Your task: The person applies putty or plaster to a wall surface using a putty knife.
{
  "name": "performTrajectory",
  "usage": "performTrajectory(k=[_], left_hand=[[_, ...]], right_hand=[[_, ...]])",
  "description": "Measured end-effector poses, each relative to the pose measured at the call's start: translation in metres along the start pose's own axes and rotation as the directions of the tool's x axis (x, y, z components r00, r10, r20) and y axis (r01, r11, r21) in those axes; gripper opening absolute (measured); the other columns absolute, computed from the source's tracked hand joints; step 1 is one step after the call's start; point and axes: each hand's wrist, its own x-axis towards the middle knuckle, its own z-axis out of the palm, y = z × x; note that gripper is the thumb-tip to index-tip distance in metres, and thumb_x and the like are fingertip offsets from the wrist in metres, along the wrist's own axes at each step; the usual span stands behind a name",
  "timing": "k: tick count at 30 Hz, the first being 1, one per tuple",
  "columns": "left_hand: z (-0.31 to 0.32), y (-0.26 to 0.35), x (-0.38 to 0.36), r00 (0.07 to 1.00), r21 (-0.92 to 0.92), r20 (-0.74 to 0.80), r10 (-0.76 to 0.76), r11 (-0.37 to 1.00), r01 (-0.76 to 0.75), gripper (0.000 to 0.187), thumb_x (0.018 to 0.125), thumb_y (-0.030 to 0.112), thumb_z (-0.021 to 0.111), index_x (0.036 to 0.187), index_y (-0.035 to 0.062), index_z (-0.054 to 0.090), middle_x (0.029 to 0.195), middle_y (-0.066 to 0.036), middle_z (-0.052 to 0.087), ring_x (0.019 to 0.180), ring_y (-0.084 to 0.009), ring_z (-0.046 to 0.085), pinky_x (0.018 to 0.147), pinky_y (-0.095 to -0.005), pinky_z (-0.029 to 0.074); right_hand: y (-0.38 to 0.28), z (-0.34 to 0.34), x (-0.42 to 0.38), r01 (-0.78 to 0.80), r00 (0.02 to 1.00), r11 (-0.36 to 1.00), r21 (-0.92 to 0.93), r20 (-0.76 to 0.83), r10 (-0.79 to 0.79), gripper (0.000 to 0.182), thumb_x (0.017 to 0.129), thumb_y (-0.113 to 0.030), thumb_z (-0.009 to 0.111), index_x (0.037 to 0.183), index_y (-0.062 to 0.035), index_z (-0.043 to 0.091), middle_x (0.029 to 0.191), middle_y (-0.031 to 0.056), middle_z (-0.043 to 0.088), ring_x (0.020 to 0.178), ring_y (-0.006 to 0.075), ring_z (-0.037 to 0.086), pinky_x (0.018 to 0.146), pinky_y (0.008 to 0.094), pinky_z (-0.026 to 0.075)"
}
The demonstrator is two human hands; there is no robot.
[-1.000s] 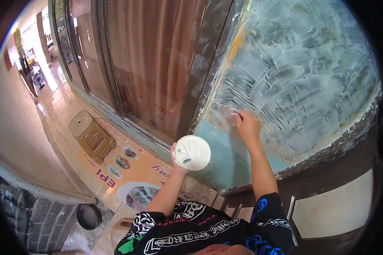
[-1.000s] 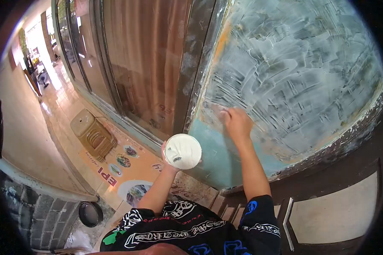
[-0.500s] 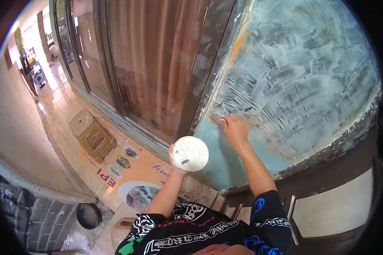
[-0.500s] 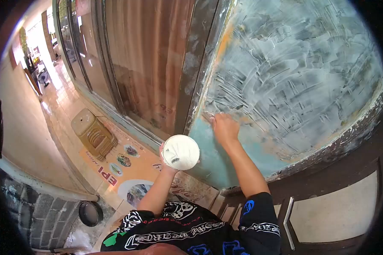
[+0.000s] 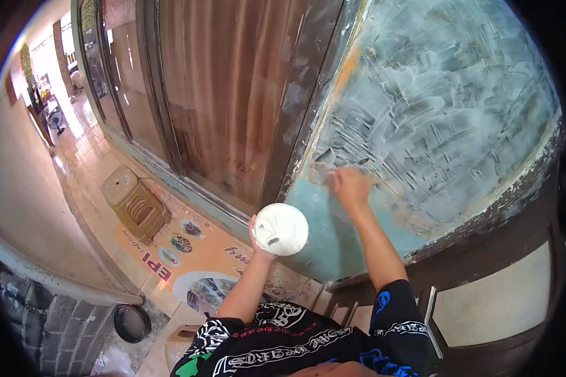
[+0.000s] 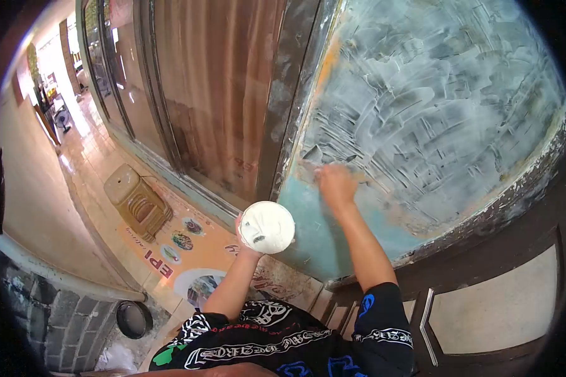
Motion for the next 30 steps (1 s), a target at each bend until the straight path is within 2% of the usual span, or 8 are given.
performTrajectory(k=[6, 14, 18, 22, 24, 26, 28, 30], left_hand=[[-0.019, 0.004, -0.007, 0.959, 0.081, -0.268, 0.096, 0.994, -0.077, 0.080, 0.084, 0.070, 0.043, 0.141, 0.0140, 0.052, 0.143, -0.016, 0.052, 0.125, -0.0489, 0.050, 0.098, -0.0789, 0.034], [-0.003, -0.006, -0.006, 0.978, 0.075, -0.203, 0.055, 0.996, -0.041, 0.083, 0.080, 0.071, 0.049, 0.142, 0.0158, 0.050, 0.146, -0.016, 0.049, 0.129, -0.0488, 0.047, 0.096, -0.0849, 0.029], [-0.004, -0.003, -0.014, 0.982, 0.099, -0.178, 0.057, 0.994, -0.040, 0.080, 0.086, 0.069, 0.042, 0.143, 0.0130, 0.050, 0.144, -0.015, 0.051, 0.127, -0.0449, 0.050, 0.102, -0.0707, 0.038], [-0.024, 0.009, -0.016, 0.951, 0.085, -0.257, 0.170, 0.985, -0.153, 0.078, 0.087, 0.067, 0.042, 0.144, 0.0135, 0.049, 0.146, -0.016, 0.050, 0.127, -0.0451, 0.050, 0.102, -0.0717, 0.037], [-0.013, 0.006, -0.018, 0.976, 0.093, -0.185, 0.116, 0.991, -0.100, 0.081, 0.085, 0.070, 0.044, 0.145, 0.0149, 0.047, 0.147, -0.016, 0.047, 0.130, -0.0477, 0.046, 0.100, -0.0785, 0.032], [-0.006, 0.003, -0.017, 0.992, 0.106, -0.111, 0.059, 0.993, -0.047, 0.085, 0.083, 0.073, 0.046, 0.147, 0.0163, 0.045, 0.149, -0.017, 0.045, 0.133, -0.0503, 0.043, 0.097, -0.0853, 0.026], [-0.008, 0.002, -0.016, 0.984, -0.131, -0.177, 0.024, 0.990, -0.047, 0.085, 0.083, 0.073, 0.046, 0.147, 0.0164, 0.044, 0.150, -0.017, 0.044, 0.132, -0.0500, 0.043, 0.097, -0.0852, 0.026], [-0.015, 0.000, -0.016, 0.980, -0.006, -0.190, 0.061, 0.998, -0.063, 0.086, 0.083, 0.073, 0.046, 0.147, 0.0166, 0.045, 0.150, -0.017, 0.044, 0.132, -0.0500, 0.043, 0.097, -0.0853, 0.026]], right_hand=[[0.021, -0.077, 0.004, -0.247, 0.947, 0.969, 0.032, -0.202, 0.248, 0.021, 0.089, -0.033, 0.068, 0.085, -0.0119, 0.068, 0.084, 0.0060, 0.067, 0.080, 0.0305, 0.065, 0.066, 0.0441, 0.051], [-0.011, 0.016, -0.004, -0.069, 0.996, 0.998, 0.013, 0.061, 0.068, 0.023, 0.091, -0.034, 0.065, 0.089, -0.0113, 0.070, 0.083, 0.0102, 0.067, 0.080, 0.0343, 0.065, 0.070, 0.0472, 0.050], [0.008, -0.050, 0.017, -0.236, 0.947, 0.955, 0.183, -0.178, 0.268, 0.023, 0.089, -0.032, 0.067, 0.083, -0.0092, 0.069, 0.082, 0.0116, 0.067, 0.079, 0.0344, 0.064, 0.070, 0.0467, 0.050], [-0.005, -0.050, -0.010, -0.303, 0.940, 0.944, 0.130, -0.120, 0.318, 0.021, 0.089, -0.031, 0.067, 0.083, -0.0108, 0.068, 0.082, 0.0101, 0.067, 0.077, 0.0326, 0.064, 0.065, 0.0444, 0.050], [-0.014, -0.008, -0.022, -0.012, 0.988, 0.990, 0.142, -0.153, 0.033, 0.021, 0.088, -0.031, 0.069, 0.082, -0.0108, 0.067, 0.081, 0.0088, 0.067, 0.075, 0.0317, 0.064, 0.063, 0.0436, 0.051], [-0.009, 0.005, -0.021, -0.031, 0.996, 0.996, 0.085, -0.079, 0.038, 0.021, 0.088, -0.031, 0.069, 0.082, -0.0108, 0.067, 0.080, 0.0092, 0.066, 0.075, 0.0318, 0.064, 0.063, 0.0438, 0.051], [0.002, 0.003, -0.015, -0.044, 0.999, 0.999, 0.028, -0.004, 0.044, 0.021, 0.087, -0.031, 0.070, 0.082, -0.0108, 0.067, 0.079, 0.0096, 0.065, 0.075, 0.0319, 0.065, 0.063, 0.0440, 0.051], [0.031, -0.021, -0.006, -0.187, 0.954, 0.980, 0.064, -0.228, 0.197, 0.022, 0.088, -0.032, 0.069, 0.082, -0.0107, 0.066, 0.078, 0.0104, 0.064, 0.074, 0.0319, 0.064, 0.062, 0.0445, 0.050]])
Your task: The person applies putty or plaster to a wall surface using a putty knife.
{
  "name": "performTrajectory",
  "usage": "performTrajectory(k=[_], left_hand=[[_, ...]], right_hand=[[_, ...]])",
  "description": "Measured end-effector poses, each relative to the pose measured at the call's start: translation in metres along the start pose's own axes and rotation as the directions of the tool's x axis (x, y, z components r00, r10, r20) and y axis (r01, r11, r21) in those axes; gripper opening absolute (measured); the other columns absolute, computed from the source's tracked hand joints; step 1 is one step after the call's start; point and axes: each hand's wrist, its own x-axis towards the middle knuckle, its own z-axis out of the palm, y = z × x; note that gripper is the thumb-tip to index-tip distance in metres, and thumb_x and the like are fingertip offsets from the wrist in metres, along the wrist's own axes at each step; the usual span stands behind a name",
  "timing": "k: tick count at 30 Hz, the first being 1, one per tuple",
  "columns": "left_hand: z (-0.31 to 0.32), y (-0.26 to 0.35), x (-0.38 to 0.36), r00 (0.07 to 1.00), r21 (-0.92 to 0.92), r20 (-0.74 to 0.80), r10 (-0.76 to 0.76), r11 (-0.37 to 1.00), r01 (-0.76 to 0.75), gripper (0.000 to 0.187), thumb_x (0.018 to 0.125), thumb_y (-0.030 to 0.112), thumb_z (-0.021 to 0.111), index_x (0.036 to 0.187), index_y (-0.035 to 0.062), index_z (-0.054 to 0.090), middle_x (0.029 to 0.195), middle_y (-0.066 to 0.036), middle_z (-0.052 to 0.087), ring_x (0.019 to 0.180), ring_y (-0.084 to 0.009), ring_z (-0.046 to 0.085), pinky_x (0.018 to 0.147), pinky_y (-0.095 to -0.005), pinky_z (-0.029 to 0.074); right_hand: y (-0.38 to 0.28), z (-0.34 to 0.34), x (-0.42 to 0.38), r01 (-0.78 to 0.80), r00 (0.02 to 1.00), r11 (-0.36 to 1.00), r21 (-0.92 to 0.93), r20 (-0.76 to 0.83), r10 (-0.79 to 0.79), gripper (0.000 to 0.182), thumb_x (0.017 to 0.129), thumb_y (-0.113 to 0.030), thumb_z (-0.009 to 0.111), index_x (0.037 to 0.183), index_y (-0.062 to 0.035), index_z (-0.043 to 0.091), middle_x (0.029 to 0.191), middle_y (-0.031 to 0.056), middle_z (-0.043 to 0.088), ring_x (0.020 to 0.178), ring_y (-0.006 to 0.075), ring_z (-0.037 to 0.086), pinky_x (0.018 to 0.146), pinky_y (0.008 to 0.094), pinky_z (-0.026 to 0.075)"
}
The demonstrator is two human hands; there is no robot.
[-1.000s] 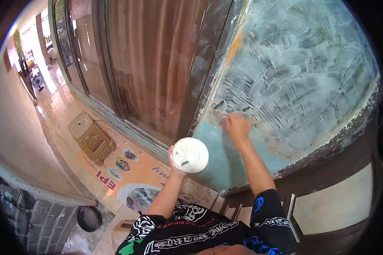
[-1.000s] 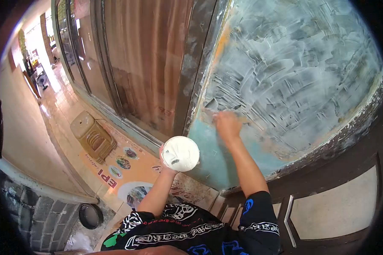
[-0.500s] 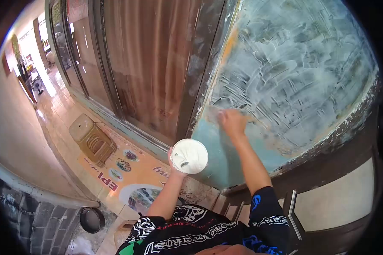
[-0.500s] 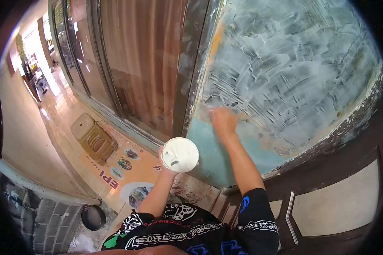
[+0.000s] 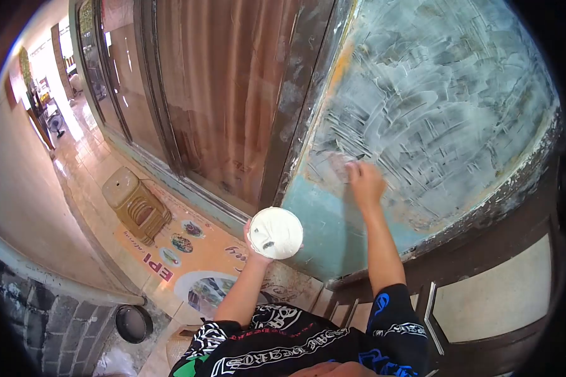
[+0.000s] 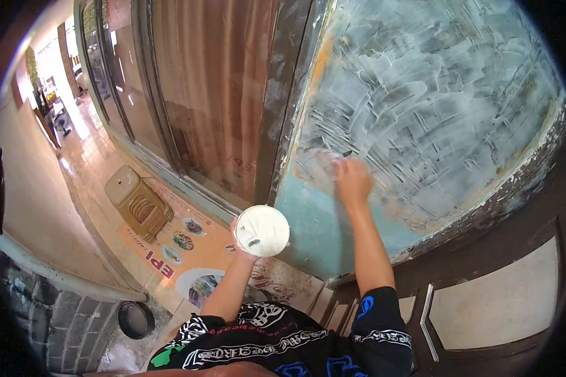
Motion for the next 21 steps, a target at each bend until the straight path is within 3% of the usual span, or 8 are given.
performTrajectory(k=[1, 4, 9, 13, 16, 17, 19, 21], left_hand=[[-0.005, -0.001, -0.001, 0.999, 0.122, -0.014, 0.037, 0.992, -0.035, 0.086, 0.082, 0.073, 0.046, 0.147, 0.0168, 0.045, 0.150, -0.016, 0.045, 0.132, -0.0500, 0.044, 0.097, -0.0853, 0.026], [-0.009, 0.002, 0.000, 1.000, 0.121, 0.026, -0.006, 0.993, 0.003, 0.087, 0.082, 0.074, 0.047, 0.147, 0.0170, 0.045, 0.150, -0.016, 0.045, 0.132, -0.0500, 0.044, 0.097, -0.0853, 0.026], [0.003, -0.003, 0.003, 0.999, 0.116, 0.032, -0.035, 0.993, 0.031, 0.087, 0.079, 0.075, 0.051, 0.144, 0.0171, 0.049, 0.149, -0.016, 0.046, 0.131, -0.0499, 0.045, 0.097, -0.0854, 0.026], [0.020, -0.015, -0.003, 0.992, 0.079, 0.077, -0.096, 0.993, 0.090, 0.086, 0.079, 0.075, 0.051, 0.144, 0.0185, 0.048, 0.149, -0.016, 0.046, 0.130, -0.0503, 0.045, 0.097, -0.0852, 0.027], [0.012, -0.015, -0.001, 0.994, 0.087, 0.075, -0.073, 0.994, 0.067, 0.086, 0.079, 0.074, 0.051, 0.145, 0.0184, 0.047, 0.149, -0.015, 0.046, 0.131, -0.0502, 0.045, 0.096, -0.0854, 0.028], [-0.026, -0.006, 0.010, 1.000, 0.165, -0.023, 0.017, 0.986, -0.013, 0.086, 0.080, 0.073, 0.050, 0.146, 0.0185, 0.046, 0.149, -0.015, 0.045, 0.131, -0.0497, 0.045, 0.096, -0.0854, 0.028], [-0.004, -0.007, -0.002, 1.000, 0.127, -0.001, -0.005, 0.992, 0.005, 0.082, 0.082, 0.071, 0.047, 0.145, 0.0183, 0.048, 0.149, -0.015, 0.046, 0.130, -0.0492, 0.045, 0.097, -0.0830, 0.030], [0.011, -0.009, -0.007, 0.998, 0.096, 0.043, -0.039, 0.995, 0.035, 0.078, 0.085, 0.069, 0.043, 0.144, 0.0177, 0.049, 0.147, -0.015, 0.048, 0.130, -0.0486, 0.046, 0.097, -0.0811, 0.032]], right_hand=[[0.003, -0.017, 0.005, 0.001, 1.000, 1.000, -0.002, 0.003, -0.001, 0.022, 0.088, -0.032, 0.069, 0.082, -0.0107, 0.066, 0.078, 0.0104, 0.064, 0.074, 0.0319, 0.064, 0.062, 0.0445, 0.050], [0.003, -0.046, -0.001, -0.142, 0.984, 0.990, -0.015, -0.110, 0.140, 0.022, 0.088, -0.031, 0.070, 0.082, -0.0105, 0.067, 0.077, 0.0108, 0.064, 0.073, 0.0317, 0.063, 0.061, 0.0455, 0.048], [-0.030, 0.010, -0.041, 0.039, 0.999, 0.992, 0.119, 0.013, -0.041, 0.020, 0.085, -0.031, 0.073, 0.083, -0.0116, 0.068, 0.079, 0.0071, 0.065, 0.072, 0.0305, 0.062, 0.061, 0.0436, 0.049], [-0.031, 0.033, -0.014, 0.156, 0.982, 0.988, 0.009, 0.106, -0.156, 0.018, 0.087, -0.030, 0.071, 0.085, -0.0124, 0.069, 0.079, 0.0063, 0.065, 0.074, 0.0299, 0.063, 0.063, 0.0422, 0.051], [-0.014, 0.002, 0.012, 0.071, 0.992, 0.995, 0.070, -0.110, -0.063, 0.020, 0.090, -0.029, 0.069, 0.082, -0.0107, 0.068, 0.077, 0.0072, 0.064, 0.074, 0.0302, 0.063, 0.064, 0.0418, 0.050], [-0.014, -0.024, 0.019, 0.021, 0.989, 0.996, 0.090, -0.149, -0.008, 0.021, 0.089, -0.029, 0.069, 0.081, -0.0096, 0.067, 0.075, 0.0080, 0.064, 0.073, 0.0306, 0.062, 0.064, 0.0418, 0.049], [-0.003, -0.052, 0.012, -0.117, 0.977, 0.986, 0.121, -0.162, 0.136, 0.022, 0.088, -0.028, 0.071, 0.080, -0.0083, 0.065, 0.075, 0.0091, 0.063, 0.072, 0.0311, 0.061, 0.063, 0.0428, 0.048], [0.000, -0.052, -0.012, -0.107, 0.986, 0.990, 0.095, -0.119, 0.118, 0.021, 0.087, -0.027, 0.072, 0.080, -0.0086, 0.065, 0.075, 0.0096, 0.063, 0.072, 0.0314, 0.061, 0.062, 0.0432, 0.047]])
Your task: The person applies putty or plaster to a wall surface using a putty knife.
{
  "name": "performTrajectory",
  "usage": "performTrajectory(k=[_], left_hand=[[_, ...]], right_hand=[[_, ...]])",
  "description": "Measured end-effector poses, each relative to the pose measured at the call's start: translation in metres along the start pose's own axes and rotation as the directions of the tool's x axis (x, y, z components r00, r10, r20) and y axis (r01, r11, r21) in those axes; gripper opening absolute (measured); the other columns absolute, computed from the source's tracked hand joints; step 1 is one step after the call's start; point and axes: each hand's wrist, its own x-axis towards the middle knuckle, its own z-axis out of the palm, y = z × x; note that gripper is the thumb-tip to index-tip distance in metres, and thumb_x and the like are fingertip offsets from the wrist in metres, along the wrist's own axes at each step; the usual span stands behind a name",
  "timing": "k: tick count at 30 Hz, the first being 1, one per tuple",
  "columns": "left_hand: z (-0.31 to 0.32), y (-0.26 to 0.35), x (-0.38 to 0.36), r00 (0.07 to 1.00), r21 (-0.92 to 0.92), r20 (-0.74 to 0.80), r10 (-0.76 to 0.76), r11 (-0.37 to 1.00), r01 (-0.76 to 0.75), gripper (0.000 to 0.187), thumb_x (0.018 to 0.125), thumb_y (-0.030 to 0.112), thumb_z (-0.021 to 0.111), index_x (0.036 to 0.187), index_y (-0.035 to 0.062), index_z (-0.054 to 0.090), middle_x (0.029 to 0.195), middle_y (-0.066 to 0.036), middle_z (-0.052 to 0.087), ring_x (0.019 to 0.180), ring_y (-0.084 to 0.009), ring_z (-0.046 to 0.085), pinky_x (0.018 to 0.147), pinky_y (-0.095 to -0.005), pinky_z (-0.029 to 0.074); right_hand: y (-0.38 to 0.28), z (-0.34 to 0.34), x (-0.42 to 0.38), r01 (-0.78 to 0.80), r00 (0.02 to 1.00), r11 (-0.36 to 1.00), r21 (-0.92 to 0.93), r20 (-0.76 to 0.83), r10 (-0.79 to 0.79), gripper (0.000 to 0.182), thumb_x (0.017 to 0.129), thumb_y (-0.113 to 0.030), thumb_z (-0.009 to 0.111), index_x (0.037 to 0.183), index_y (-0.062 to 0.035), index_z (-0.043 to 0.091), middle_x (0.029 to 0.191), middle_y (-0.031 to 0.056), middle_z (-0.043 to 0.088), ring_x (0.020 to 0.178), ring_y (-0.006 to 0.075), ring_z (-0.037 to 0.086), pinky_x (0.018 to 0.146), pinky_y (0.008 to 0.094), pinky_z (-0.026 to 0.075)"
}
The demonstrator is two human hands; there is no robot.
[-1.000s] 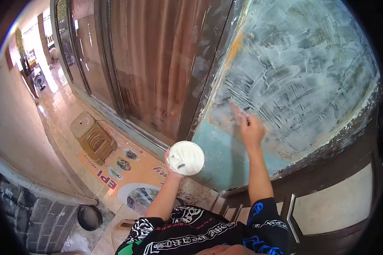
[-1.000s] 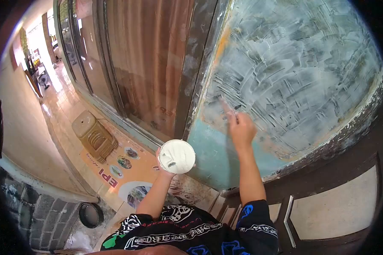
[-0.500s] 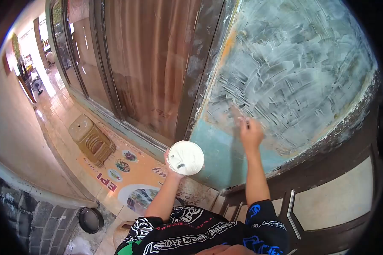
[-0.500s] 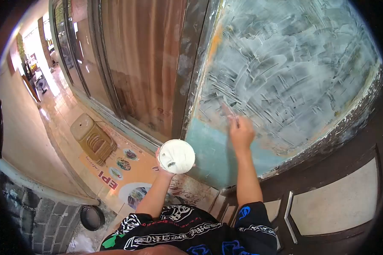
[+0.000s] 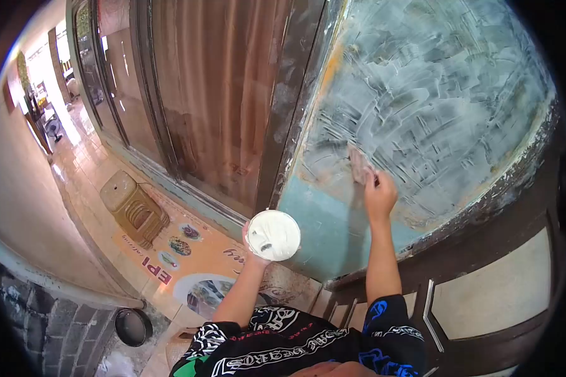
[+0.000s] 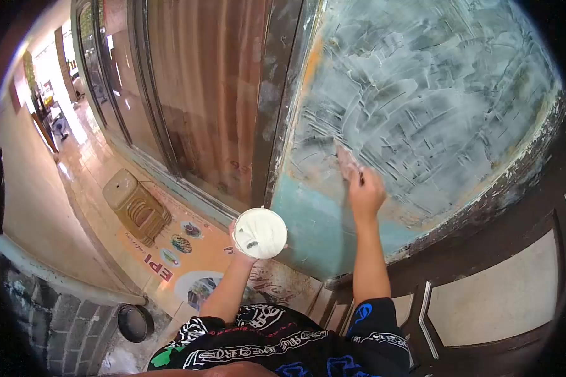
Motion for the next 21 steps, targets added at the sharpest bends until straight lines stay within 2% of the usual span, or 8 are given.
performTrajectory(k=[3, 5, 6, 8, 14, 18, 20, 21], left_hand=[[0.000, -0.001, 0.002, 1.000, 0.001, -0.023, 0.016, 1.000, -0.016, 0.079, 0.084, 0.070, 0.044, 0.143, 0.0177, 0.050, 0.147, -0.015, 0.048, 0.129, -0.0487, 0.046, 0.096, -0.0812, 0.033], [-0.008, -0.004, 0.006, 0.999, 0.012, -0.031, 0.010, 1.000, -0.009, 0.080, 0.083, 0.070, 0.045, 0.143, 0.0180, 0.050, 0.147, -0.015, 0.048, 0.129, -0.0487, 0.046, 0.096, -0.0820, 0.032], [-0.010, -0.005, 0.008, 0.999, 0.019, -0.034, 0.013, 1.000, -0.013, 0.080, 0.083, 0.071, 0.045, 0.142, 0.0182, 0.050, 0.147, -0.014, 0.048, 0.129, -0.0487, 0.047, 0.095, -0.0827, 0.032], [-0.003, -0.008, 0.006, 0.999, 0.015, -0.033, 0.000, 1.000, 0.001, 0.080, 0.082, 0.071, 0.046, 0.142, 0.0181, 0.051, 0.147, -0.014, 0.048, 0.129, -0.0488, 0.047, 0.095, -0.0832, 0.032], [0.000, -0.010, -0.001, 1.000, -0.042, -0.015, -0.008, 0.999, 0.007, 0.079, 0.082, 0.071, 0.047, 0.143, 0.0196, 0.050, 0.147, -0.013, 0.048, 0.129, -0.0482, 0.047, 0.095, -0.0847, 0.030], [0.004, -0.015, 0.002, 0.995, -0.238, 0.103, 0.006, 0.971, 0.019, 0.080, 0.085, 0.070, 0.045, 0.144, 0.0163, 0.049, 0.148, -0.017, 0.047, 0.129, -0.0489, 0.047, 0.097, -0.0838, 0.029], [0.002, -0.021, 0.004, 0.999, -0.019, 0.037, 0.038, 0.999, -0.037, 0.080, 0.085, 0.070, 0.045, 0.144, 0.0155, 0.049, 0.148, -0.017, 0.047, 0.129, -0.0494, 0.047, 0.096, -0.0830, 0.031], [0.001, -0.024, 0.005, 0.999, -0.018, 0.036, 0.035, 0.999, -0.035, 0.080, 0.085, 0.070, 0.045, 0.144, 0.0155, 0.049, 0.148, -0.017, 0.047, 0.129, -0.0494, 0.047, 0.096, -0.0830, 0.031]], right_hand=[[-0.006, 0.025, -0.029, 0.022, 0.998, 0.999, 0.047, 0.058, -0.024, 0.022, 0.087, -0.028, 0.072, 0.080, -0.0090, 0.064, 0.076, 0.0102, 0.063, 0.073, 0.0321, 0.061, 0.061, 0.0452, 0.047], [-0.008, 0.046, -0.040, 0.186, 0.961, 0.981, 0.052, 0.199, -0.193, 0.024, 0.087, -0.030, 0.071, 0.080, -0.0084, 0.064, 0.078, 0.0109, 0.064, 0.073, 0.0326, 0.062, 0.062, 0.0461, 0.048], [-0.003, 0.046, -0.035, 0.180, 0.962, 0.982, 0.049, 0.199, -0.186, 0.024, 0.087, -0.030, 0.071, 0.080, -0.0084, 0.064, 0.078, 0.0109, 0.064, 0.073, 0.0326, 0.062, 0.062, 0.0461, 0.048], [0.016, 0.043, -0.018, 0.176, 0.980, 0.983, -0.061, 0.101, -0.169, 0.027, 0.088, -0.032, 0.069, 0.080, -0.0073, 0.064, 0.079, 0.0116, 0.064, 0.074, 0.0331, 0.062, 0.062, 0.0468, 0.049], [0.035, -0.030, -0.011, -0.071, 0.996, 0.997, 0.009, -0.048, 0.072, 0.021, 0.084, -0.025, 0.075, 0.080, -0.0060, 0.067, 0.077, 0.0121, 0.064, 0.073, 0.0329, 0.061, 0.062, 0.0444, 0.048], [0.012, 0.008, -0.049, 0.110, 0.984, 0.977, 0.182, 0.117, -0.133, 0.017, 0.083, -0.022, 0.076, 0.080, -0.0078, 0.066, 0.076, 0.0106, 0.063, 0.071, 0.0316, 0.061, 0.061, 0.0433, 0.047], [0.008, 0.030, -0.046, 0.143, 0.975, 0.984, 0.105, 0.154, -0.158, 0.017, 0.083, -0.022, 0.076, 0.080, -0.0084, 0.066, 0.075, 0.0102, 0.063, 0.071, 0.0313, 0.061, 0.061, 0.0433, 0.047], [0.010, 0.036, -0.041, 0.185, 0.963, 0.982, 0.029, 0.196, -0.187, 0.017, 0.083, -0.023, 0.076, 0.080, -0.0089, 0.066, 0.074, 0.0098, 0.063, 0.070, 0.0310, 0.061, 0.061, 0.0433, 0.047]])
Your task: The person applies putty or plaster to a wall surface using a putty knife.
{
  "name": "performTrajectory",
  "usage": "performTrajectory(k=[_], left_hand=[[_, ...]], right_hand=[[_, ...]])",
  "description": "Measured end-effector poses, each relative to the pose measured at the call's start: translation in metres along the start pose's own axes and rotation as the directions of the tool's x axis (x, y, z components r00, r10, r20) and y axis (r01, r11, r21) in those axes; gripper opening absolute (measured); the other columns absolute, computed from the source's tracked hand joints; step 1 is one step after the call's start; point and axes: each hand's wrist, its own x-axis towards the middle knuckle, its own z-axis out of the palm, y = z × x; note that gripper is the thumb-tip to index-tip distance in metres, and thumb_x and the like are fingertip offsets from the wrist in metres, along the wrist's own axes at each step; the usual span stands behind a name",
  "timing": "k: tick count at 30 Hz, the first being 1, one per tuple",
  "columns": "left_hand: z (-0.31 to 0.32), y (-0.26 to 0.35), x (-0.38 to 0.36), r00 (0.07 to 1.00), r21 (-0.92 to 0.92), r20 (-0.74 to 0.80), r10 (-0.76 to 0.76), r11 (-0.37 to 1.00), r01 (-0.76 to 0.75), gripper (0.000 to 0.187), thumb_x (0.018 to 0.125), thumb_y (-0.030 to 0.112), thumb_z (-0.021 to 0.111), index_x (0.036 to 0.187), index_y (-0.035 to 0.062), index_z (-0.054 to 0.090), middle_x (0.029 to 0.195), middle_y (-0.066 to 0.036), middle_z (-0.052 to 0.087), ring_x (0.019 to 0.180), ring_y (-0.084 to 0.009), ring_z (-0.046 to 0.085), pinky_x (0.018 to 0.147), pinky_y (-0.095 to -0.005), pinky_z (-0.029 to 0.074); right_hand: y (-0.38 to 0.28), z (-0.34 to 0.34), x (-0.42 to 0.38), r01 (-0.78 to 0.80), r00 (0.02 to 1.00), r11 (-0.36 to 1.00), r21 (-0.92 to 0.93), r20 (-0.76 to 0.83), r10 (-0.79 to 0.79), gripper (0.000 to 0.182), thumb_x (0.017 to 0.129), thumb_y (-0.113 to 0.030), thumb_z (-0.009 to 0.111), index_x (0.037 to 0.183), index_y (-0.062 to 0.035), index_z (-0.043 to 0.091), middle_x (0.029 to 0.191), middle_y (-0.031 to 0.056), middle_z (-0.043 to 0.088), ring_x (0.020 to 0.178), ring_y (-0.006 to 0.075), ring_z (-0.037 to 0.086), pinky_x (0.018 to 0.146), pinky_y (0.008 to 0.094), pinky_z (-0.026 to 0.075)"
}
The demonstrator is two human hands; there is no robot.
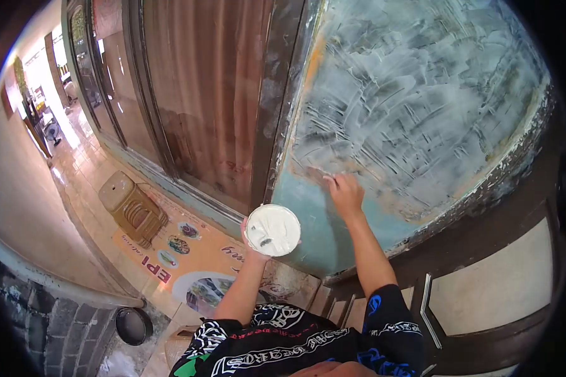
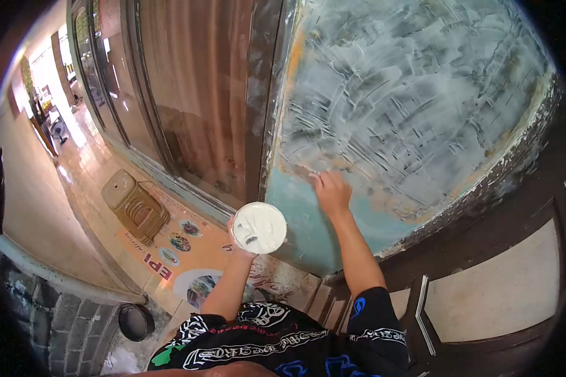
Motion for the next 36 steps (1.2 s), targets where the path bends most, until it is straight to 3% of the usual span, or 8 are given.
performTrajectory(k=[6, 8, 9, 13, 24, 30, 34, 36], left_hand=[[0.008, -0.016, 0.001, 1.000, 0.002, -0.017, -0.020, 1.000, 0.020, 0.079, 0.083, 0.070, 0.045, 0.141, 0.0180, 0.052, 0.146, -0.015, 0.049, 0.129, -0.0488, 0.047, 0.095, -0.0844, 0.030], [0.006, -0.020, 0.001, 0.998, -0.269, 0.036, -0.057, 0.961, 0.064, 0.079, 0.083, 0.070, 0.045, 0.141, 0.0166, 0.052, 0.146, -0.015, 0.049, 0.129, -0.0489, 0.047, 0.095, -0.0846, 0.030], [0.002, -0.023, 0.004, 0.999, -0.019, -0.039, -0.032, 0.999, 0.032, 0.078, 0.083, 0.070, 0.045, 0.140, 0.0168, 0.053, 0.146, -0.015, 0.049, 0.128, -0.0484, 0.048, 0.094, -0.0845, 0.031], [-0.016, -0.035, 0.023, 0.983, -0.042, -0.181, 0.014, 0.999, -0.022, 0.079, 0.084, 0.070, 0.047, 0.142, 0.0169, 0.051, 0.146, -0.015, 0.049, 0.129, -0.0482, 0.048, 0.094, -0.0839, 0.031], [-0.023, -0.048, 0.023, 0.985, 0.048, -0.143, 0.095, 0.995, -0.089, 0.078, 0.084, 0.069, 0.046, 0.143, 0.0177, 0.050, 0.145, -0.014, 0.050, 0.129, -0.0468, 0.048, 0.096, -0.0843, 0.029], [0.006, -0.057, 0.013, 0.997, 0.018, -0.057, 0.049, 0.999, -0.048, 0.077, 0.085, 0.069, 0.044, 0.142, 0.0180, 0.051, 0.146, -0.013, 0.050, 0.129, -0.0459, 0.048, 0.096, -0.0841, 0.029], [-0.021, -0.050, 0.011, 0.976, 0.029, -0.149, 0.161, 0.987, -0.159, 0.075, 0.087, 0.066, 0.044, 0.141, 0.0147, 0.052, 0.144, -0.014, 0.051, 0.129, -0.0441, 0.049, 0.103, -0.0734, 0.035], [0.008, -0.050, -0.001, 0.991, -0.160, 0.119, 0.059, 0.986, -0.040, 0.076, 0.086, 0.067, 0.045, 0.141, 0.0144, 0.052, 0.144, -0.014, 0.051, 0.129, -0.0438, 0.049, 0.103, -0.0720, 0.036]], right_hand=[[0.043, -0.063, 0.018, -0.200, 0.944, 0.976, 0.090, -0.250, 0.216, 0.017, 0.083, -0.021, 0.077, 0.079, -0.0074, 0.066, 0.073, 0.0093, 0.063, 0.067, 0.0312, 0.060, 0.059, 0.0422, 0.047], [0.041, -0.067, -0.005, -0.190, 0.957, 0.978, 0.090, -0.207, 0.205, 0.017, 0.083, -0.020, 0.077, 0.079, -0.0071, 0.066, 0.073, 0.0093, 0.063, 0.067, 0.0312, 0.060, 0.059, 0.0420, 0.047], [0.038, -0.066, -0.015, -0.185, 0.966, 0.979, 0.090, -0.165, 0.198, 0.017, 0.083, -0.019, 0.077, 0.079, -0.0068, 0.065, 0.073, 0.0094, 0.063, 0.066, 0.0311, 0.060, 0.058, 0.0418, 0.047], [0.013, -0.023, -0.021, 0.030, 0.997, 0.986, 0.166, -0.079, -0.017, 0.019, 0.085, -0.022, 0.075, 0.077, -0.0080, 0.065, 0.074, 0.0103, 0.062, 0.068, 0.0310, 0.061, 0.059, 0.0441, 0.048], [0.048, -0.060, -0.030, -0.198, 0.964, 0.972, 0.124, -0.156, 0.216, 0.019, 0.086, -0.021, 0.075, 0.078, -0.0076, 0.065, 0.075, 0.0105, 0.061, 0.067, 0.0322, 0.059, 0.058, 0.0419, 0.045], [0.023, 0.011, -0.012, 0.072, 0.997, 0.968, 0.239, -0.053, -0.061, 0.021, 0.086, -0.023, 0.074, 0.077, -0.0079, 0.062, 0.073, 0.0092, 0.061, 0.068, 0.0326, 0.060, 0.059, 0.0428, 0.047], [0.037, -0.031, 0.013, -0.119, 0.982, 0.980, 0.157, -0.127, 0.139, 0.021, 0.084, -0.022, 0.075, 0.077, -0.0079, 0.061, 0.072, 0.0092, 0.060, 0.067, 0.0333, 0.060, 0.060, 0.0457, 0.047], [0.042, -0.047, 0.007, -0.216, 0.928, 0.946, 0.243, -0.251, 0.276, 0.022, 0.084, -0.021, 0.076, 0.076, -0.0078, 0.060, 0.071, 0.0094, 0.060, 0.067, 0.0330, 0.060, 0.059, 0.0454, 0.046]])
